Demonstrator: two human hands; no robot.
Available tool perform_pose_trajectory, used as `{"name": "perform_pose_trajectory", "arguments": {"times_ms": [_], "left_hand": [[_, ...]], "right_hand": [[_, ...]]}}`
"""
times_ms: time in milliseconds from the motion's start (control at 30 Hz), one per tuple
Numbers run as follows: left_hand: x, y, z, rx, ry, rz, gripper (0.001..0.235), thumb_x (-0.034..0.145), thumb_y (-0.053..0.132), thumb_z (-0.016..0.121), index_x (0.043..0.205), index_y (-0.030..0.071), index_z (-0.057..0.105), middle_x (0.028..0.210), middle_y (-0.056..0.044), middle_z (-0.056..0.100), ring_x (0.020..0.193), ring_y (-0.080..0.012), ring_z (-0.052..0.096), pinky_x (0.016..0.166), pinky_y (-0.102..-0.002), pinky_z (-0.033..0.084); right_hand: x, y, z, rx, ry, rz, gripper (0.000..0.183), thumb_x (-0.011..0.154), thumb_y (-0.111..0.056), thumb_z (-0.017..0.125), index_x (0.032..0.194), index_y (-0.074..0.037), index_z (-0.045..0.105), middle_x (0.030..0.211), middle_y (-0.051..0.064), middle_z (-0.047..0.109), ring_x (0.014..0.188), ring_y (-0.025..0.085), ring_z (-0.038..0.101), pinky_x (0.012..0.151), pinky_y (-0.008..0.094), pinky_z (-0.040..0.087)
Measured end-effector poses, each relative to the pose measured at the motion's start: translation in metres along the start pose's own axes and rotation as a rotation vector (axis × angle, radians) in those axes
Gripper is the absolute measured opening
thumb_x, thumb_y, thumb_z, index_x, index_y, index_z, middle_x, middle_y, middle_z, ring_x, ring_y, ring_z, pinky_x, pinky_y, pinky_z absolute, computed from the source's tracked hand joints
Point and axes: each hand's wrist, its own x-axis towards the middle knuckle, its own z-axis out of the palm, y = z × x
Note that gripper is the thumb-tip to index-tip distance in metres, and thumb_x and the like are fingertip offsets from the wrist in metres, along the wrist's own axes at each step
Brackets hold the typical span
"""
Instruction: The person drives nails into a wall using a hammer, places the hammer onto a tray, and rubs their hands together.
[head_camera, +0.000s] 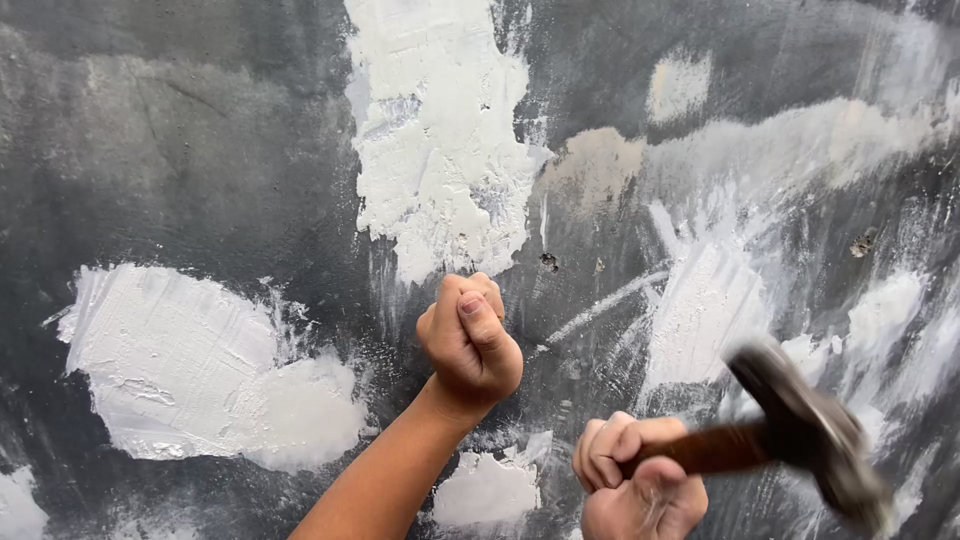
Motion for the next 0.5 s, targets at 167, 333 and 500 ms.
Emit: {"name": "perform_pose_trajectory", "arguments": {"times_ms": [167,333,500], "left_hand": [[0.005,0.005,0.006,-0.038,0.049,-0.065,0.028,0.112,0.014,0.033,0.085,0.005,0.039,0.063,-0.002,0.044,0.052,-0.0087,0.039,0.047,-0.027,0.031],[0.009,0.005,0.004,-0.072,0.098,-0.097,0.030,0.113,0.016,0.031,0.085,0.006,0.038,0.062,-0.001,0.041,0.052,-0.0078,0.036,0.047,-0.026,0.029],[0.006,0.002,0.003,-0.073,0.091,-0.107,0.032,0.113,0.016,0.032,0.083,0.006,0.037,0.059,0.000,0.038,0.049,-0.0071,0.036,0.045,-0.026,0.027]], "right_hand": [[0.042,-0.006,0.089,-0.515,0.004,0.222,0.033,0.109,-0.027,0.050,0.090,0.000,0.050,0.064,0.004,0.044,0.052,0.012,0.036,0.045,0.027,0.033],[0.041,-0.048,0.112,-0.399,0.052,0.221,0.034,0.105,-0.029,0.051,0.088,0.000,0.053,0.062,0.004,0.044,0.050,0.012,0.037,0.042,0.028,0.031],[0.049,-0.025,0.123,-0.210,-0.034,-0.403,0.027,0.110,-0.031,0.052,0.102,-0.006,0.049,0.071,0.001,0.044,0.057,0.010,0.040,0.051,0.029,0.037]]}}
